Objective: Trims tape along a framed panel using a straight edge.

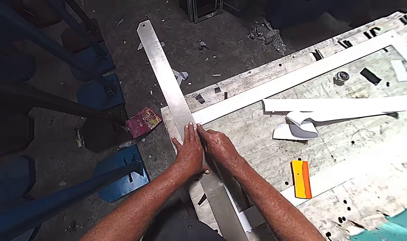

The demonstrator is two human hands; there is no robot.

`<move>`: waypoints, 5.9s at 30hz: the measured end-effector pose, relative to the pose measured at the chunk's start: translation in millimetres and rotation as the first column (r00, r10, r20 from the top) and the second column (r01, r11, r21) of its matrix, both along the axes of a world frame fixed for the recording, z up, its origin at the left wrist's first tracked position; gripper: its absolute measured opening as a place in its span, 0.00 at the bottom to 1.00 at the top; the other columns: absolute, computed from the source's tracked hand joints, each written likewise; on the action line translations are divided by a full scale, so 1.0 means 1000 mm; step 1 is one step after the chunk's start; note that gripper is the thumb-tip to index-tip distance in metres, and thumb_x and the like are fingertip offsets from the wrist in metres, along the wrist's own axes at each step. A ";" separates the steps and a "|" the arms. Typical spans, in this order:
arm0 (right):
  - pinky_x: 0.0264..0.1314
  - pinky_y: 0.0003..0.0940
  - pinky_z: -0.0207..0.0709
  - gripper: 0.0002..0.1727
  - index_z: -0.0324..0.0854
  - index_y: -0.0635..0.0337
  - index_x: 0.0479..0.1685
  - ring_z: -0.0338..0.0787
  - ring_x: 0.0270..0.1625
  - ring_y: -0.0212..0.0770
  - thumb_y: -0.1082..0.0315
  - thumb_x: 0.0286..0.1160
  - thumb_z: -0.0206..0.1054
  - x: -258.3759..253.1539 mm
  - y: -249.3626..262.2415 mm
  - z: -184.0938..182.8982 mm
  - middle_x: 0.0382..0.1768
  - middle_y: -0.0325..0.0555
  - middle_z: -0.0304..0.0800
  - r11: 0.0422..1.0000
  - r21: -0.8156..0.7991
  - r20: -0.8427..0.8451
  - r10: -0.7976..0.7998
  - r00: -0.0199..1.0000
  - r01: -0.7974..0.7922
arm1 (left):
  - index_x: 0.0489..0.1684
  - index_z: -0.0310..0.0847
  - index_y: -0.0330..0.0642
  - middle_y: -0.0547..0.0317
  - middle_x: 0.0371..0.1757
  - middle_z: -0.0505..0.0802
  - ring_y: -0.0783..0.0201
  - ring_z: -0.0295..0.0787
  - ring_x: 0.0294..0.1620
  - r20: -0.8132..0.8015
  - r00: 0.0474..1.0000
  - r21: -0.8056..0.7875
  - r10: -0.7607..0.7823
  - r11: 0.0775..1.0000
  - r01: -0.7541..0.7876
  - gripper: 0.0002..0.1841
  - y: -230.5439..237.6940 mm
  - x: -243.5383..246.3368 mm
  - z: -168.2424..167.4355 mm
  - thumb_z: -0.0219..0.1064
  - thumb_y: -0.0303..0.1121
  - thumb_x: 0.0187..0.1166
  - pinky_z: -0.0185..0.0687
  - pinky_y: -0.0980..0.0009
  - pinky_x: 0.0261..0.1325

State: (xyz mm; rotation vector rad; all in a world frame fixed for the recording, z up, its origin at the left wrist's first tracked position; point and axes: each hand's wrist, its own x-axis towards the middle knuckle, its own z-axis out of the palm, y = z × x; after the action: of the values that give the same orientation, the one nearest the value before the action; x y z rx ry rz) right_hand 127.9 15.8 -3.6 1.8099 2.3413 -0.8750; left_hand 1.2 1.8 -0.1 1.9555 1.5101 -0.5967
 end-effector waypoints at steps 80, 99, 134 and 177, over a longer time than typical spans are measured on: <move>0.13 0.38 0.72 0.32 0.78 0.56 0.80 0.82 0.15 0.45 0.76 0.71 0.59 0.092 -0.279 0.001 0.24 0.48 0.83 0.990 0.128 -0.024 -0.049 0.999 0.052 | 0.91 0.20 0.23 0.27 0.92 0.22 0.31 0.20 0.96 -0.186 0.981 0.113 -0.058 0.990 0.081 0.93 -0.004 0.014 -0.008 0.87 0.73 0.29 0.45 0.14 0.75; 0.14 0.35 0.71 0.29 0.79 0.56 0.80 0.80 0.15 0.43 0.76 0.75 0.57 0.099 -0.316 0.006 0.24 0.47 0.82 0.991 0.109 0.014 -0.076 0.997 0.074 | 0.92 0.20 0.24 0.29 0.93 0.23 0.32 0.22 0.96 -0.176 0.984 0.139 -0.032 0.989 0.057 0.94 -0.006 0.015 -0.009 0.90 0.71 0.24 0.46 0.15 0.76; 0.36 0.38 0.78 0.33 0.86 0.58 0.61 0.84 0.31 0.35 0.39 0.69 0.72 0.066 -0.383 0.017 0.34 0.44 0.90 0.242 -0.014 -0.266 -0.936 0.230 0.970 | 0.91 0.42 0.22 0.21 0.92 0.47 0.27 0.40 0.94 -0.027 0.961 0.391 -0.276 0.882 0.264 0.90 -0.009 -0.027 -0.018 0.59 0.95 0.27 0.37 0.15 0.79; 0.22 0.44 0.77 0.39 0.80 0.44 0.80 0.89 0.27 0.48 0.34 0.70 0.68 -0.023 -0.387 -0.043 0.36 0.50 0.91 0.361 0.245 -0.061 -0.920 0.386 0.900 | 0.83 0.74 0.61 0.53 0.74 0.86 0.49 0.73 0.81 0.260 0.279 0.736 -0.925 0.376 0.563 0.48 0.022 -0.065 -0.080 0.57 0.81 0.65 0.52 0.46 0.87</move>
State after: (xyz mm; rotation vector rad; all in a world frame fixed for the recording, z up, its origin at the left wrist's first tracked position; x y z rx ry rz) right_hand 105.1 -371.0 -46.7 3.2455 1.1803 -0.4692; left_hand -63.3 23.8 -79.9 2.9007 0.0710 0.2546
